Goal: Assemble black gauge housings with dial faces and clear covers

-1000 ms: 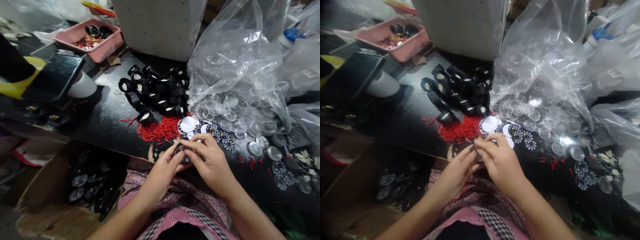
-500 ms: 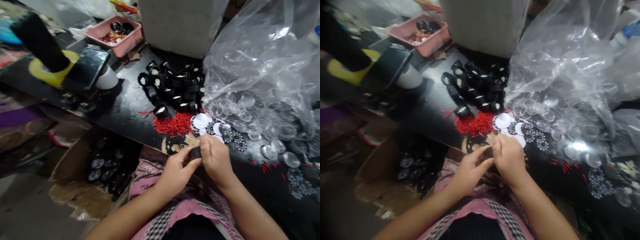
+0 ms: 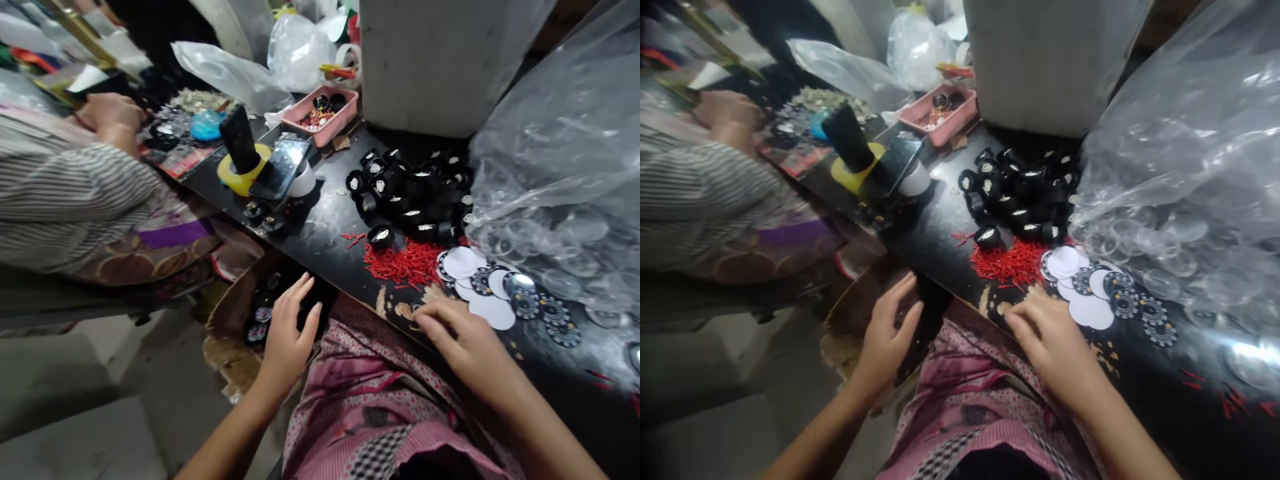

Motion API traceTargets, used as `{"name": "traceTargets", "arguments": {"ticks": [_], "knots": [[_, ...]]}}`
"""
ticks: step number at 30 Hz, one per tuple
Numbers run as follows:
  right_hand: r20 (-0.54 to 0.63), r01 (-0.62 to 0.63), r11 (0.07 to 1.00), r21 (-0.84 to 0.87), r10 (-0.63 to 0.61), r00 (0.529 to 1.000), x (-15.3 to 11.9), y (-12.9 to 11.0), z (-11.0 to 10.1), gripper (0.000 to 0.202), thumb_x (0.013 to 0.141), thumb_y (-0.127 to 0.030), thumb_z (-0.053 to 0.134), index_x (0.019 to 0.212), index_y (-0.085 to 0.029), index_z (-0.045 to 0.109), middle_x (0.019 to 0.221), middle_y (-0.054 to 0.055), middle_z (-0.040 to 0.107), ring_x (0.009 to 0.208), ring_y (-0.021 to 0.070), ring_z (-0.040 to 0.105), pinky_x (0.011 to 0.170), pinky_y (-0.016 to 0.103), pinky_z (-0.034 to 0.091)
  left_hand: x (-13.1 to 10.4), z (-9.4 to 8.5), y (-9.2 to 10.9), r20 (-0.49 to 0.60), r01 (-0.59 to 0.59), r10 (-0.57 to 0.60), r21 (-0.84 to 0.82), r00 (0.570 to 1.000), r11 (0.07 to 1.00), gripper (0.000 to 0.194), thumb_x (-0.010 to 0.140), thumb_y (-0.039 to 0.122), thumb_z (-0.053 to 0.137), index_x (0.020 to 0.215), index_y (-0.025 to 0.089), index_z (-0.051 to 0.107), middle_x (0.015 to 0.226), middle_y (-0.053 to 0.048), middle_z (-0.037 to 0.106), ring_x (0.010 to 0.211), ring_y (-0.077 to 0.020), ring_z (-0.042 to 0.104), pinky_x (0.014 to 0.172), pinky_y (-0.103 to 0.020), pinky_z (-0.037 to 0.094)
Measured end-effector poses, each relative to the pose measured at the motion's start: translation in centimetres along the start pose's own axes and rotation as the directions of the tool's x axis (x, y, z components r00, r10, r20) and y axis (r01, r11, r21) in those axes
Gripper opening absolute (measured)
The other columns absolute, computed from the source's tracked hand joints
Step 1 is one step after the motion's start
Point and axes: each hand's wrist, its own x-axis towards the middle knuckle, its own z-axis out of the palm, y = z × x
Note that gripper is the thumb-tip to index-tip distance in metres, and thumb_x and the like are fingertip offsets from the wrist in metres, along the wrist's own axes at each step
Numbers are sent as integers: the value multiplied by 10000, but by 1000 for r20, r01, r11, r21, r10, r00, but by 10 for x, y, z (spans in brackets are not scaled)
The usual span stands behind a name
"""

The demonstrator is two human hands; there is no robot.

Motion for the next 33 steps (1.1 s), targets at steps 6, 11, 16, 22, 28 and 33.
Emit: {"name": "traceTargets", "arguments": {"ticks": [6, 11, 16, 22, 28, 33], "knots": [[66, -8, 1000, 13, 7, 998, 0, -9, 3, 241, 972, -322, 466, 840, -217, 638, 832, 32, 696, 820, 204, 635, 768, 354, 459, 104, 47, 67, 129, -194, 189, 28, 973, 981, 593, 875, 447, 619, 1392, 186, 490, 1251, -124, 677, 1160, -299, 611, 1041, -489, 436], [88, -92, 994, 52, 87, 992, -9, 2, -7, 231, 969, -320, 477, 860, -214, 650, 877, 39, 704, 840, 197, 635, 763, 343, 481, 119, 63, 70, 80, -183, 195, -136, 977, 974, 602, 805, 351, 709, 1361, 211, 524, 1312, -132, 610, 1190, -312, 584, 1058, -486, 426], [-287, -236, 941, -243, 162, 944, 16, 34, -29, 290, 937, -335, 538, 1166, -184, 633, 1048, 114, 663, 929, 248, 622, 823, 425, 473, 80, 62, 76, 149, 136, -41, -715, 988, 686, 585, 783, 305, 732, 1324, 319, 511, 1227, -39, 609, 1108, -219, 625, 996, -365, 492], [-305, -275, 843, -462, 140, 942, 45, 52, -41, 340, 863, -309, 620, 1171, -167, 604, 1149, 142, 589, 1097, 313, 557, 897, 474, 426, 48, 61, 104, 264, 226, -45, -713, 963, 663, 383, 753, 280, 754, 1103, 264, 599, 1143, -19, 622, 1056, -195, 614, 938, -309, 507], [-336, -258, 960, -108, 209, 918, 19, 36, -45, 174, 898, -260, 545, 1025, -175, 629, 892, 54, 656, 756, 183, 581, 723, 339, 449, 28, 69, 109, 527, 504, -68, -756, 847, 417, 267, 868, 383, 642, 1099, 250, 651, 1135, -52, 683, 936, -183, 650, 731, -259, 549], [-145, -159, 986, 52, 165, 976, 5, 9, -27, 319, 880, -201, 574, 1193, -199, 635, 1009, 64, 664, 893, 190, 607, 826, 368, 476, 22, 89, 123, 640, 658, -172, -748, 749, 83, 321, 907, 413, 606, 1164, 225, 649, 1123, -66, 733, 981, -197, 706, 878, -324, 567]]}}
